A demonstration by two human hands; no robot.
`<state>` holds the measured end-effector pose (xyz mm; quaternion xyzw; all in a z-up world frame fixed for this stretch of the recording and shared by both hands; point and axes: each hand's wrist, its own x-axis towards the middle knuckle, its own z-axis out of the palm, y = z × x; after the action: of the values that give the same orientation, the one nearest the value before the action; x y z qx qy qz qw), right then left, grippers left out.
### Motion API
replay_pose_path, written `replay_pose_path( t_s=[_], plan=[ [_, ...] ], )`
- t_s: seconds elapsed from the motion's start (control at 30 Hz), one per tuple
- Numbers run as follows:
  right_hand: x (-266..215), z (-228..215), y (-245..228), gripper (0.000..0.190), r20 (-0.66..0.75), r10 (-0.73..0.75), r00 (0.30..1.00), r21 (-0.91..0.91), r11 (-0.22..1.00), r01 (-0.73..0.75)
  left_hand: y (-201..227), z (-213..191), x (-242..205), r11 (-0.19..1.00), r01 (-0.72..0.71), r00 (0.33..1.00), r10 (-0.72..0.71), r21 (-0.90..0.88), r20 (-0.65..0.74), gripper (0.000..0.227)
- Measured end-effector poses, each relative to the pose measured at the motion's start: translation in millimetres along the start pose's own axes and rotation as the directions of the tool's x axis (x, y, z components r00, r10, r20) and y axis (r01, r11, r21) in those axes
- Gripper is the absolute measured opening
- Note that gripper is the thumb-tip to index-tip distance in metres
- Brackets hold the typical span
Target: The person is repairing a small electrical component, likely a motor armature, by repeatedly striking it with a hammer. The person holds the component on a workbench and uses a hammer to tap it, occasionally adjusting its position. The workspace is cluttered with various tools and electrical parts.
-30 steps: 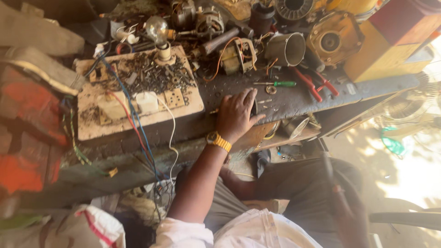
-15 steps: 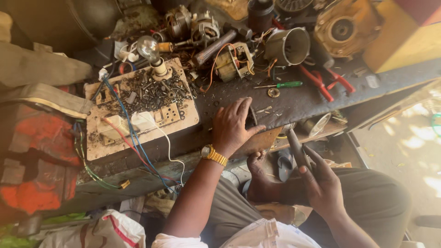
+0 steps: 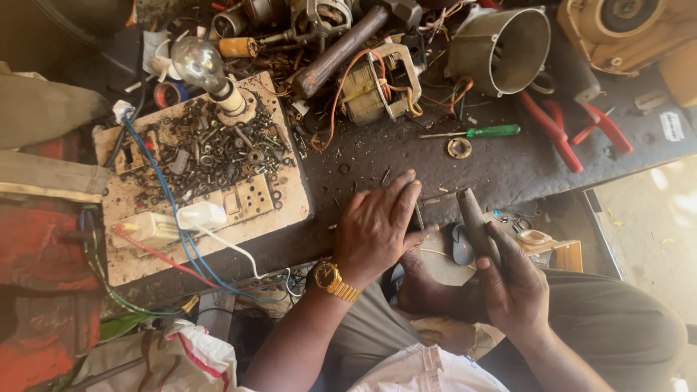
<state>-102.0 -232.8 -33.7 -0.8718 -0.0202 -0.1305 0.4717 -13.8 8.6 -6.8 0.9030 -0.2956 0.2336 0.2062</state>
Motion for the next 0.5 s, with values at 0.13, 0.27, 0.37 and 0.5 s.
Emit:
replay_pose_path(
  t_s=[0.13,0.27,0.37,0.5],
  plan=[
    [0.0,10.5,9.9,0.046,0.012,0.030,0.999,0.031,0.999,-0.030,-0.6,-1.7,1.3,1.000,0.003,1.000,-0.003,-0.008,0.013,0.084],
    [7.5,22.5,12.3,0.045,0.020,-0.127,0.992,-0.058,0.990,0.128,-0.3,-1.9,2.4,0.999,0.023,1.000,-0.022,-0.027,0.019,0.082],
    [25.3,33.2,2.1,0.046,0.024,-0.223,0.975,-0.141,0.964,0.224,-2.6,-3.6,2.9,0.999,0.031,0.999,-0.029,-0.032,0.045,0.081],
    [52.2,40.3,-11.7,0.047,0.055,-0.232,0.971,-0.130,0.963,0.238,-4.9,-2.4,5.0,0.995,0.049,0.999,-0.047,-0.089,0.019,0.080]
  ],
)
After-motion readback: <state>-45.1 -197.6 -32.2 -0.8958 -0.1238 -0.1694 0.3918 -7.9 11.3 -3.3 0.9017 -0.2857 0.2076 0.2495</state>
